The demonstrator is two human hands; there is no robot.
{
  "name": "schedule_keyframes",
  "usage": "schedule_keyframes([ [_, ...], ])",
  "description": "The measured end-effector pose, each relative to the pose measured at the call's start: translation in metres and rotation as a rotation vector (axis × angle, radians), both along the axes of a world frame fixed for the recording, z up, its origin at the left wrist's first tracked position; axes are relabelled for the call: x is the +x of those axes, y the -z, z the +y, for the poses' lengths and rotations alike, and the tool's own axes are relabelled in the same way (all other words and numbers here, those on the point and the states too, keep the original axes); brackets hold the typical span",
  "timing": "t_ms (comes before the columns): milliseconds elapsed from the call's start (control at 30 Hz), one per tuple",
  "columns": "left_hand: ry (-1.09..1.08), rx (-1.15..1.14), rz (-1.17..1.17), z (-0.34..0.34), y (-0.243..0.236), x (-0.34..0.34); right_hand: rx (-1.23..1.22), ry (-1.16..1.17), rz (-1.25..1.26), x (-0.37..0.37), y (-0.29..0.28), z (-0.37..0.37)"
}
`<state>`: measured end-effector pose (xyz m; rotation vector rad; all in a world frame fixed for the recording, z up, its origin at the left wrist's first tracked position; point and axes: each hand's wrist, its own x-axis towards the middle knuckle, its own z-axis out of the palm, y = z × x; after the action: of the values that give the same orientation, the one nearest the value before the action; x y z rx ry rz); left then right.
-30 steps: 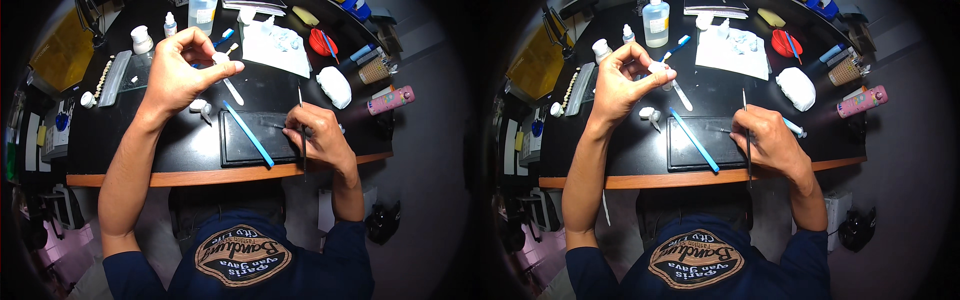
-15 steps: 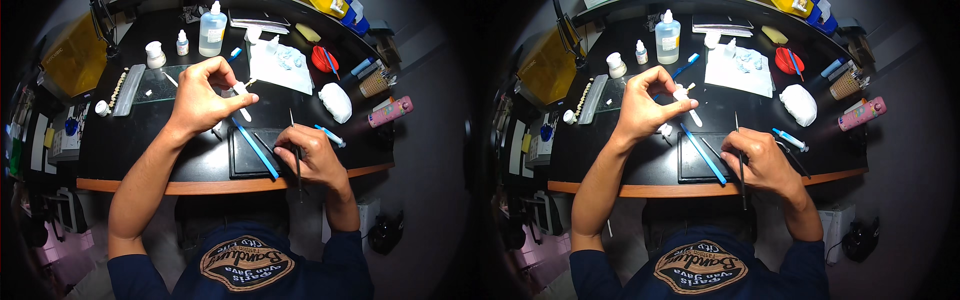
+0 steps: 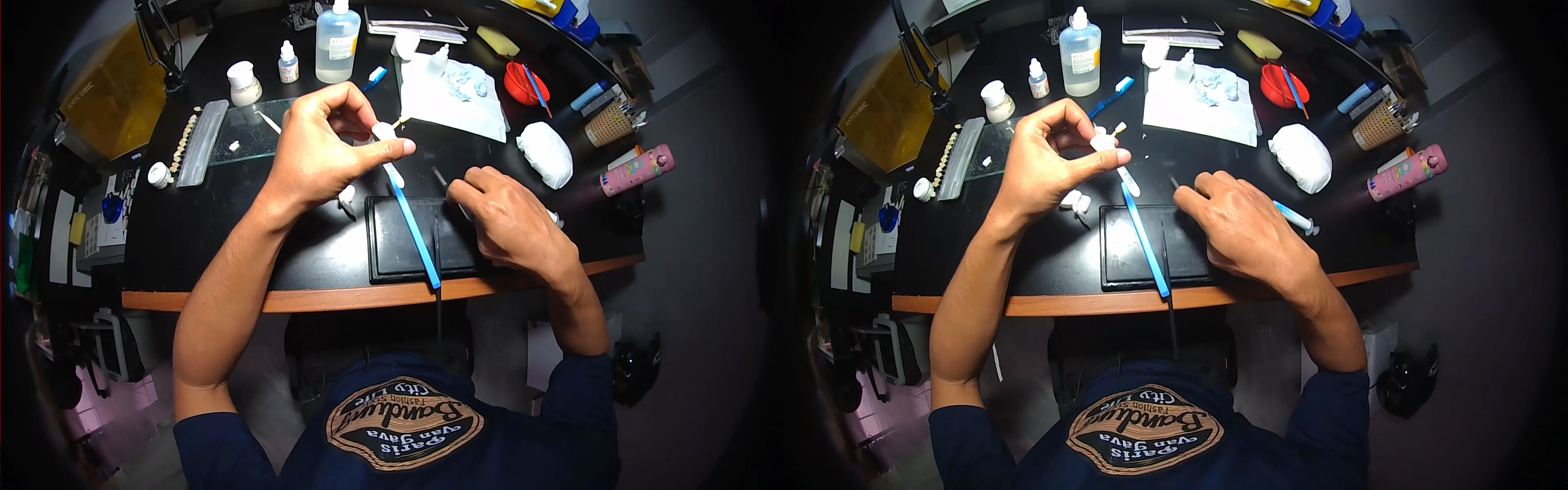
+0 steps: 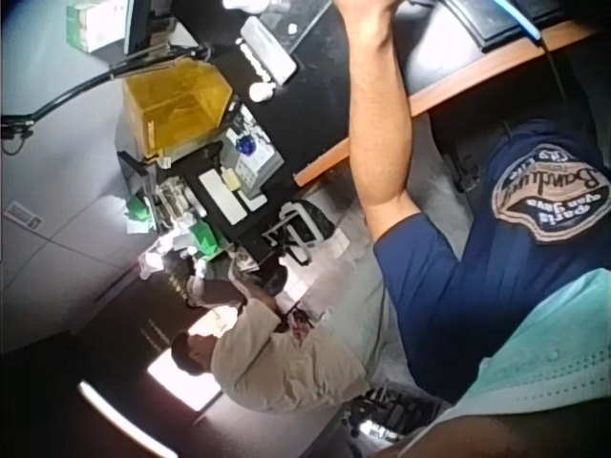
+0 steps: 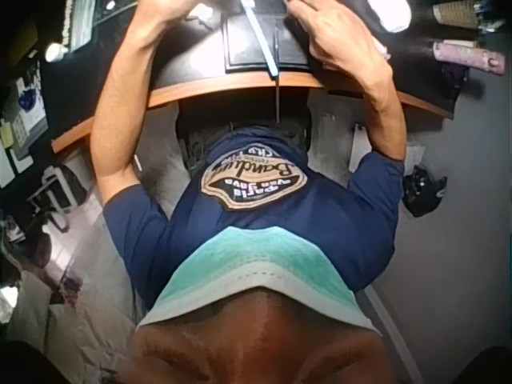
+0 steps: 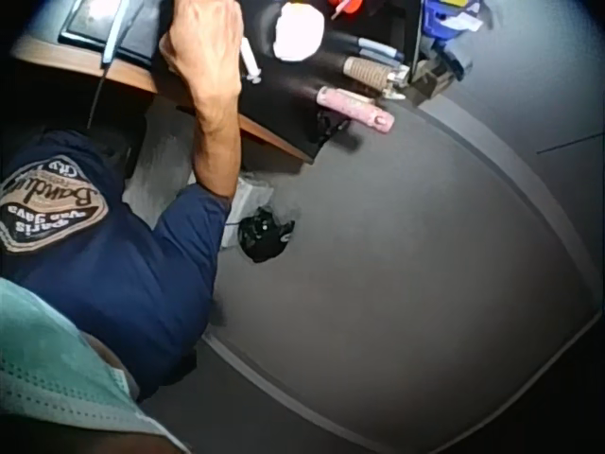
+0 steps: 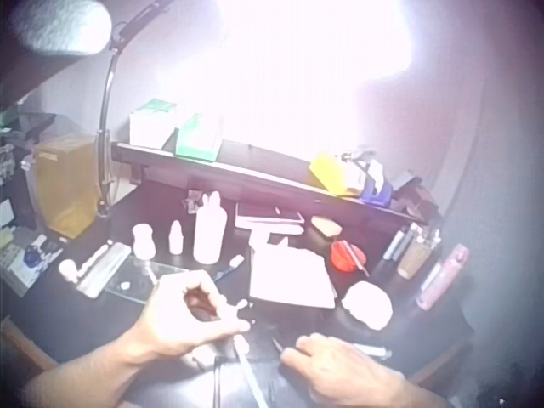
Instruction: Applying stain and characterization to a dental prosthesis using a fine brush.
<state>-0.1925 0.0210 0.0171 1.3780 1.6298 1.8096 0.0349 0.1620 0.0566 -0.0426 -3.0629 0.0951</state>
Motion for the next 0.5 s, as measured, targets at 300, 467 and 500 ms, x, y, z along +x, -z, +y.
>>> schedule_keyframes([
  [300, -0.070, -0.118, 0.116, -0.008, -0.015, 0.000, -0.080, 0.315, 0.623, 0.033, 0.070, -0.043],
  [467, -0.058, 0.008, 0.075, -0.014, -0.018, -0.002, -0.402, 0.173, 0.984, 0.055, 0.062, -0.064],
  [500, -0.063, -0.004, 0.068, -0.011, -0.013, -0.009, -0.533, -0.078, 0.801, 0.084, 0.061, -0.060],
])
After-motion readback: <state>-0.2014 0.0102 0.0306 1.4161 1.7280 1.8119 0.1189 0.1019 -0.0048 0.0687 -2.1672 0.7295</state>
